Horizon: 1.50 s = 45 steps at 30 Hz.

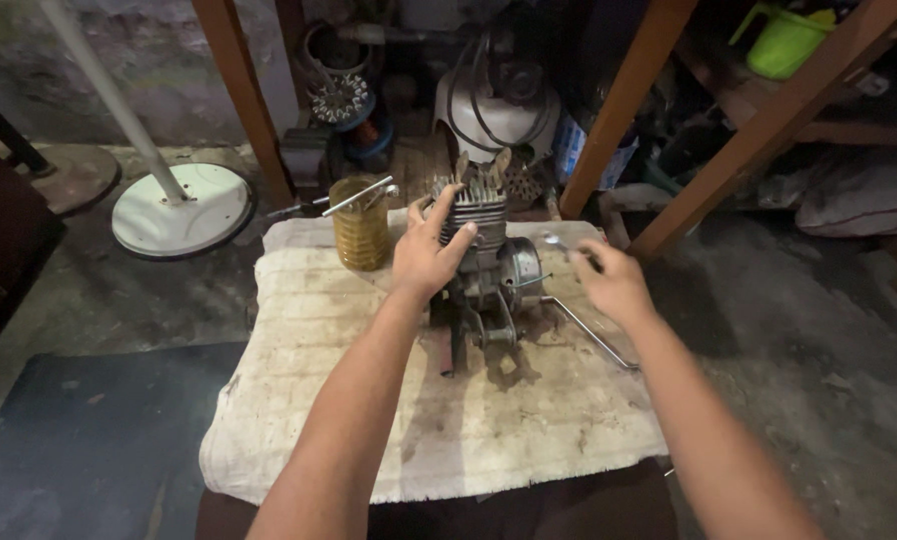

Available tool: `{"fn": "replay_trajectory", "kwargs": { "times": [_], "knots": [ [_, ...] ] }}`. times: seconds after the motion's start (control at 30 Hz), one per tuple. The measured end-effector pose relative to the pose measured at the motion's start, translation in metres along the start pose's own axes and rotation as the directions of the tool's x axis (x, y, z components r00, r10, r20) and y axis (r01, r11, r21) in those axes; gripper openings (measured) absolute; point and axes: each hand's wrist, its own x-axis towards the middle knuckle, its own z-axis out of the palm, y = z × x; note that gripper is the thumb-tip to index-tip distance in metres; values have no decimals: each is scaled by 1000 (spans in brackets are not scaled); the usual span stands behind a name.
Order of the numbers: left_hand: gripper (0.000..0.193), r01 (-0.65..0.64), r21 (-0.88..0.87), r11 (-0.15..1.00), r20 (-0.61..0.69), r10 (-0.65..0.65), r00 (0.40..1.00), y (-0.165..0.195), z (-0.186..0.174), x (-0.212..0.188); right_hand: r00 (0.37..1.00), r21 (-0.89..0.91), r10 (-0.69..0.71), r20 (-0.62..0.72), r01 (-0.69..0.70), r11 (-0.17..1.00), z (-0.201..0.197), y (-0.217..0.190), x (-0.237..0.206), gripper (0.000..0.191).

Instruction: The person works on a small single-cylinder engine set on a towel-covered bench, fitting the cylinder head and piston assembly onto the crankcase by hand. They align the components, insert fasteners, and use wrenches to tighten bolts, repositioning the engine as they work.

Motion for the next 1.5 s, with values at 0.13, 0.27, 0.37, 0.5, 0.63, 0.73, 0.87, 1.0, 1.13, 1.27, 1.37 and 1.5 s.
{"fn": "replay_trajectory", "kwargs": {
  "times": [0.13, 0.27, 0.37, 0.5, 0.63, 0.73, 0.87, 1.0, 1.13, 1.27, 1.37, 1.5],
  "knots": [
    [62, -16, 11, 1000, -13, 16, 1000, 0, 0, 1, 971, -230, -227, 73, 238, 944, -5, -87, 1, 29],
    [61, -30, 3, 1000, -22, 30, 999, 0, 1, 2, 959, -357, -224, 175, 274, 893, -6, -131, 3, 32],
    [62, -6, 1, 1000, -5, 6, 1000, 0, 0, 2, 959, -435, -202, 199, 271, 859, -4, -137, 10, 33],
    [62, 2, 10, 1000, 5, -2, 1000, 0, 0, 3, 962, -407, -174, 210, 248, 879, 0, -130, 15, 35],
    [62, -19, 6, 1000, -11, 19, 1000, 0, 1, 3, 960, -381, -199, 195, 261, 887, 2, -124, 19, 36],
    [62, -33, 7, 999, -14, 33, 999, 0, 1, 3, 958, -356, -204, 200, 265, 896, 1, -121, 21, 37],
    [62, -28, 20, 999, -6, 29, 1000, 1, 0, 0, 967, -331, -138, 215, 205, 921, -1, -120, 19, 38],
    [62, -7, 15, 1000, 1, 7, 1000, 2, 0, -1, 975, -289, -122, 184, 172, 942, -1, -121, 16, 38],
    [62, -10, 4, 1000, -11, 10, 1000, 3, 0, -2, 957, -367, -222, 185, 277, 888, -1, -125, 21, 36],
    [63, -3, 1, 1000, -14, 3, 1000, 3, 0, -2, 911, -481, -340, 231, 411, 774, -1, -130, 33, 30],
    [63, 30, 5, 1000, 8, -30, 1000, 2, 0, -2, 859, -517, -415, 301, 513, 686, -1, -134, 44, 29],
    [65, 52, 18, 998, 10, -53, 999, 2, 1, 1, 839, -539, -388, 382, 543, 644, 0, -141, 59, 29]
  ]
}}
